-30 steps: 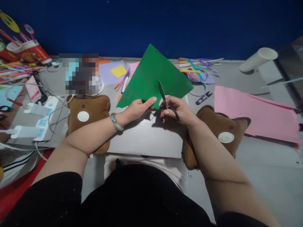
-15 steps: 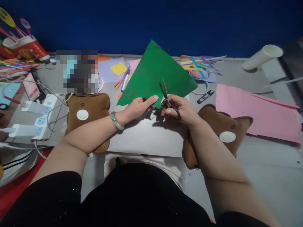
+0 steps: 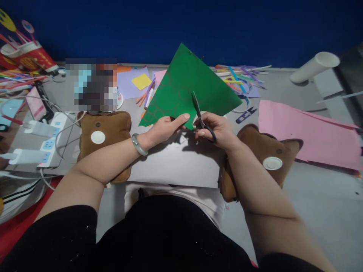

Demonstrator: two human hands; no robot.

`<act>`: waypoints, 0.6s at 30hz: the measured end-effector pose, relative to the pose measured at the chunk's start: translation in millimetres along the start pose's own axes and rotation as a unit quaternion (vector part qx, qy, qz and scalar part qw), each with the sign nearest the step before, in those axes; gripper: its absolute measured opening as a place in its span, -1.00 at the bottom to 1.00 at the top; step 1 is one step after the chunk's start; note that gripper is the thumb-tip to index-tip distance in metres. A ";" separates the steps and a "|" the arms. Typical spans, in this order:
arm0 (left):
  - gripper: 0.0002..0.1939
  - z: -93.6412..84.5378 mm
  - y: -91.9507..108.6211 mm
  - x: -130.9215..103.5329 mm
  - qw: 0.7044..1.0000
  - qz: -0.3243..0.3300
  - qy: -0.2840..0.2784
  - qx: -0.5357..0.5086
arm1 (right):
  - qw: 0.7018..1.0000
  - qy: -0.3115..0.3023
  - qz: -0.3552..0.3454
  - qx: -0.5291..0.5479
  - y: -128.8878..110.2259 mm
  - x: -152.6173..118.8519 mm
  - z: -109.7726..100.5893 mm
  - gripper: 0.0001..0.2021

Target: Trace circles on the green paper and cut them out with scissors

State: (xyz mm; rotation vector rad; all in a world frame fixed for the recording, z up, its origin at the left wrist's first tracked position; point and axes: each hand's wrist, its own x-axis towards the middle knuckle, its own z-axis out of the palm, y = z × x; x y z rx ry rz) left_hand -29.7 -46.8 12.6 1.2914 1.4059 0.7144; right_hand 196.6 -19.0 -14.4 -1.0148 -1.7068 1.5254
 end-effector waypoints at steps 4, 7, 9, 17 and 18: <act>-0.27 0.1 -0.9 -0.4 1.000 0.000 -0.002 -0.011 | 1.000 0.007 0.003 -0.009 -0.8 -0.5 -0.2 -0.30; -0.28 0.2 -1.9 0.0 1.000 0.007 -0.008 -0.026 | 1.000 0.009 0.001 -0.011 -2.7 -0.6 0.1 -0.30; -0.29 0.4 -2.5 0.7 1.000 0.007 -0.006 -0.028 | 1.000 0.009 0.004 -0.012 -3.8 -0.5 0.4 -0.29; -0.30 1.1 -2.3 2.7 0.999 0.001 -0.007 -0.039 | 1.000 -0.010 0.002 -0.010 2.1 1.2 -2.5 -0.33; -0.31 1.2 -2.4 3.0 0.999 -0.002 -0.006 -0.041 | 1.000 -0.013 0.000 -0.009 3.1 1.5 -2.9 -0.34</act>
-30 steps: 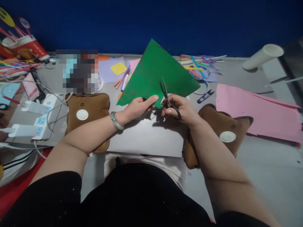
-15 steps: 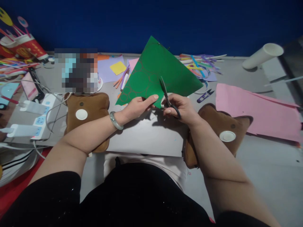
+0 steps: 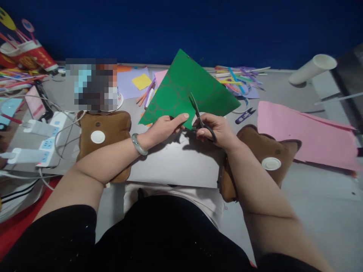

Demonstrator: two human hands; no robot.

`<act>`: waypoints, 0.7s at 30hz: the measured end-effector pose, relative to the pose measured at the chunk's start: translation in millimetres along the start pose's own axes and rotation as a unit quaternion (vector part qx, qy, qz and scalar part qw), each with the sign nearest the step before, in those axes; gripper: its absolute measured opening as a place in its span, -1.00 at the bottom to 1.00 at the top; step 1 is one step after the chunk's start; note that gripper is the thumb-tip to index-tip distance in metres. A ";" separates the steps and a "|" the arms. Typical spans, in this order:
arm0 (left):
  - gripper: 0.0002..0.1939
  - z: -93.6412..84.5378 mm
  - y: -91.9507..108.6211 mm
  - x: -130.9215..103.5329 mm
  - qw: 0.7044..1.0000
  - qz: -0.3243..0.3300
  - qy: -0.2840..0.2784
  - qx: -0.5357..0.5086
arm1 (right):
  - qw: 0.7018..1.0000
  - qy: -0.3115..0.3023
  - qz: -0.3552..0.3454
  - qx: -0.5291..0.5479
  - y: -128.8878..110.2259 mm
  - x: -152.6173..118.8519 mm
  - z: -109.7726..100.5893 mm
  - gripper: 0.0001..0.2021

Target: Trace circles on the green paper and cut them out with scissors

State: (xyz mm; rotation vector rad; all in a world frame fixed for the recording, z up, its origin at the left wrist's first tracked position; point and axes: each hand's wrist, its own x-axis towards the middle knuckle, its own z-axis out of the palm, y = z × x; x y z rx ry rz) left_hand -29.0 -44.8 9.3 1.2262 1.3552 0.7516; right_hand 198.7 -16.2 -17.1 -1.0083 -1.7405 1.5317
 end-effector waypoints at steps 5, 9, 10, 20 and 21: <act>-0.34 0.8 -1.1 1.8 1.000 -0.013 0.002 -0.022 | 1.000 -0.005 0.001 -0.003 0.3 1.6 0.1 -0.34; -0.35 1.0 -1.5 3.1 0.999 -0.020 0.002 -0.032 | 1.000 -0.004 0.007 0.004 -2.6 1.8 1.0 -0.33; -0.35 1.0 -1.9 3.5 0.999 -0.021 0.002 -0.034 | 1.000 -0.004 0.008 0.004 -3.2 1.8 1.1 -0.33; -0.37 -1.3 -2.9 5.6 0.999 -0.024 0.000 -0.049 | 1.000 -0.004 0.022 -0.004 -7.3 0.4 1.2 -0.32; -0.37 -1.4 -2.5 5.6 0.999 -0.023 0.001 -0.049 | 1.000 -0.005 0.024 -0.006 -7.4 0.3 1.3 -0.32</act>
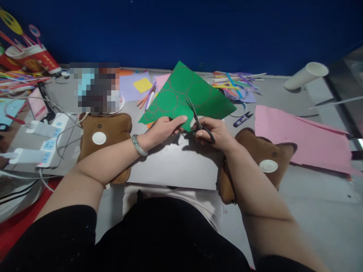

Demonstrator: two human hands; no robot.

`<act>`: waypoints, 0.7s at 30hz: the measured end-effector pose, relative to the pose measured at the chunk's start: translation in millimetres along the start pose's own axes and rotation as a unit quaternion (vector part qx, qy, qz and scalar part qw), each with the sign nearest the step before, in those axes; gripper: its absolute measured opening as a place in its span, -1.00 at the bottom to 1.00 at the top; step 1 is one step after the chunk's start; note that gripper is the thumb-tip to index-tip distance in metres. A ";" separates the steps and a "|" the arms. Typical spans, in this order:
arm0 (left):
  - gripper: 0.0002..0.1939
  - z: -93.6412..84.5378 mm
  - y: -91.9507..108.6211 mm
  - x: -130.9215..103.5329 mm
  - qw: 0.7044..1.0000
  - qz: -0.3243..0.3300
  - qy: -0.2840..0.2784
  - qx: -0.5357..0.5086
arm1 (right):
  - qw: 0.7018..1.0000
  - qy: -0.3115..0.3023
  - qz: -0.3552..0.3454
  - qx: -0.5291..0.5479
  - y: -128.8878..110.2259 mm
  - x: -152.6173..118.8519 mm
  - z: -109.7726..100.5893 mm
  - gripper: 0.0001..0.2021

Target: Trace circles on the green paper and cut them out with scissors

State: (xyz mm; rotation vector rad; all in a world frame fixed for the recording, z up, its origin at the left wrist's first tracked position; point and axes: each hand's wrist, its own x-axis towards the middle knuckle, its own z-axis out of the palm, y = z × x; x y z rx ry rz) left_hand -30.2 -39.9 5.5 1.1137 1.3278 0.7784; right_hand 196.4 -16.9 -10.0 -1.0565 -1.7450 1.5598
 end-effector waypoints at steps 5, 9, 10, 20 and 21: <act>-0.37 0.9 2.0 -0.8 1.000 -0.017 0.002 0.014 | 1.000 0.004 0.003 0.002 2.6 1.0 0.8 -0.32; -0.37 1.2 2.8 -2.6 0.999 -0.023 -0.002 0.032 | 1.000 0.002 -0.006 0.009 4.3 2.3 1.5 -0.31; -0.37 1.2 2.9 -3.2 0.999 -0.022 -0.003 0.038 | 1.000 0.000 -0.009 0.012 4.3 2.4 1.6 -0.31; -0.37 2.4 5.8 -8.0 0.998 -0.031 -0.004 0.058 | 1.000 0.002 -0.014 0.006 8.5 2.4 -0.9 -0.34; -0.37 2.4 4.2 -7.0 0.998 -0.028 -0.001 0.057 | 1.000 0.001 -0.014 0.005 9.0 2.5 -1.2 -0.34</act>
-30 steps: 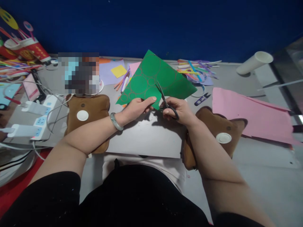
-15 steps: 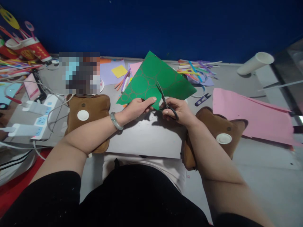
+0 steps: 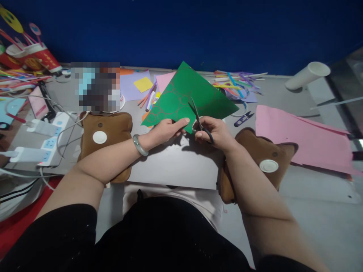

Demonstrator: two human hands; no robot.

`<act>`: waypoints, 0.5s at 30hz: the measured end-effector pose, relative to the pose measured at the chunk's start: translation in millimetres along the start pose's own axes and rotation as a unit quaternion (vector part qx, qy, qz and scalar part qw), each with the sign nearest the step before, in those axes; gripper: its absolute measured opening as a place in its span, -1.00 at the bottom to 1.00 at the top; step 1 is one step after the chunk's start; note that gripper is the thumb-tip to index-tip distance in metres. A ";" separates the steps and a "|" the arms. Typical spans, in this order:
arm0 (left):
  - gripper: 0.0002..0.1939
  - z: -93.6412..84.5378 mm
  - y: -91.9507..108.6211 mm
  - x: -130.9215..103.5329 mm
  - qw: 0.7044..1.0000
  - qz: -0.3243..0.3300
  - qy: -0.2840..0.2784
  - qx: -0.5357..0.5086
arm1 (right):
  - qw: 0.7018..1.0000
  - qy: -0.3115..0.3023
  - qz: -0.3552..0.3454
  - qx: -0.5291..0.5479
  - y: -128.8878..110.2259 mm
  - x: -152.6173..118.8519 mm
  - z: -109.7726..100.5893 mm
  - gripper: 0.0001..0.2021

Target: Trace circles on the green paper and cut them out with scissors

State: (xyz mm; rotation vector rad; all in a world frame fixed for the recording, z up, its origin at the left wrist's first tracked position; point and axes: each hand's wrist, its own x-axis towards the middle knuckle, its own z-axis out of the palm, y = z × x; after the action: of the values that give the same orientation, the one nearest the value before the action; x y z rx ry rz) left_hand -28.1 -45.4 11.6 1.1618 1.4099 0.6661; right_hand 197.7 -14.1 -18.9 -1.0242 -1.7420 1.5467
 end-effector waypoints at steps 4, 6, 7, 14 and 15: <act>-0.37 0.1 -5.2 3.9 1.000 0.015 0.003 -0.005 | 1.000 0.007 0.001 0.004 -0.9 -0.3 0.0 -0.34; -0.37 -0.3 -5.1 4.0 1.000 0.016 0.002 -0.007 | 1.000 0.010 0.005 0.006 -3.0 -0.8 0.8 -0.34; -0.37 -0.5 -4.4 3.6 1.000 0.015 0.001 -0.008 | 1.000 0.013 0.007 0.006 -4.2 -1.1 1.3 -0.34; -0.37 -2.0 -1.4 3.0 1.000 0.011 -0.006 -0.011 | 1.000 0.026 0.003 -0.008 -8.7 -2.6 1.5 -0.35; -0.38 -2.0 -1.7 3.3 1.000 0.013 -0.008 -0.012 | 1.000 0.028 0.003 -0.011 -8.7 -2.7 1.3 -0.35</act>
State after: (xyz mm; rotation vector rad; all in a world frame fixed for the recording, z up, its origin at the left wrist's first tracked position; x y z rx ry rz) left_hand -30.1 -42.5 9.2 1.1648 1.3726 0.6894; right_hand 196.7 -17.3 -10.4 -1.0735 -1.7230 1.4905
